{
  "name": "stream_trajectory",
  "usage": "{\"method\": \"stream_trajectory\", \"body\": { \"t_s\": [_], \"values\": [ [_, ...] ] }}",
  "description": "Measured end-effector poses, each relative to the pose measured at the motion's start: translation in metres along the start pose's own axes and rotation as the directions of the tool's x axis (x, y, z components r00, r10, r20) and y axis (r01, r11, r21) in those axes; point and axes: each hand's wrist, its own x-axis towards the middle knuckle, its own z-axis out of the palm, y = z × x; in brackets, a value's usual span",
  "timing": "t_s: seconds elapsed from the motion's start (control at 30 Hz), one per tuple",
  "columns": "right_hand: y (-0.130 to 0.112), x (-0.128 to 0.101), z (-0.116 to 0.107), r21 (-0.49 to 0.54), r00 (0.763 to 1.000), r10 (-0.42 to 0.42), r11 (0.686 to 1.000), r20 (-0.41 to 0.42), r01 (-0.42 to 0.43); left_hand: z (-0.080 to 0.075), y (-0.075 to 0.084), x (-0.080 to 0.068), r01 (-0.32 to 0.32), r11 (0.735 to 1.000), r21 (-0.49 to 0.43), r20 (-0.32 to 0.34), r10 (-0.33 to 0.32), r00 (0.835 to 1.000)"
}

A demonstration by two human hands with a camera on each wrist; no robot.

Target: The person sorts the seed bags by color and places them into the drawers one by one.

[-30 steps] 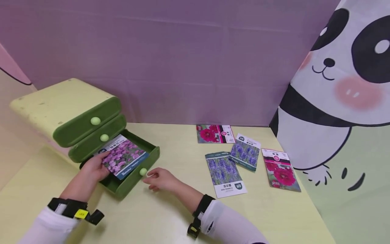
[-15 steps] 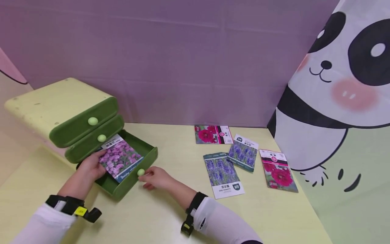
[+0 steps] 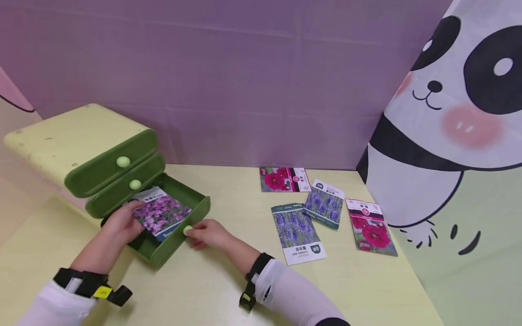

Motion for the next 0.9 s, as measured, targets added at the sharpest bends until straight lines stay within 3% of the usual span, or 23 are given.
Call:
{"method": "stream_trajectory", "body": {
  "t_s": [0.37,0.47,0.53,0.6,0.7,0.77,0.9],
  "values": [
    [0.0,0.002,0.004,-0.015,0.999,0.003,1.0,-0.035,-0.004,0.01,-0.002,-0.016,-0.05,0.987,0.154,-0.05,0.058,0.997],
    [0.0,0.002,0.004,-0.023,0.999,-0.005,1.0,-0.037,0.004,0.005,-0.005,-0.015,-0.091,0.98,0.174,-0.027,0.098,0.995],
    [0.001,0.002,0.004,-0.027,0.999,-0.008,1.0,-0.039,0.007,-0.004,-0.009,-0.011,-0.144,0.975,0.169,0.024,0.142,0.99],
    [0.001,0.002,0.004,-0.028,0.999,-0.009,1.0,-0.039,0.008,-0.003,-0.01,-0.012,-0.16,0.974,0.158,0.026,0.158,0.987],
    [0.001,0.003,0.004,-0.025,0.999,-0.011,1.0,-0.04,0.01,0.009,-0.008,-0.02,-0.149,0.98,0.133,-0.015,0.152,0.988],
    [0.001,0.003,0.004,-0.025,0.999,-0.011,1.0,-0.039,0.01,0.021,-0.005,-0.029,-0.112,0.984,0.138,-0.08,0.124,0.989],
    [0.001,0.002,0.005,-0.019,0.999,-0.011,1.0,-0.04,0.01,0.025,-0.007,-0.035,-0.098,0.973,0.211,-0.07,0.115,0.991]
  ]
}}
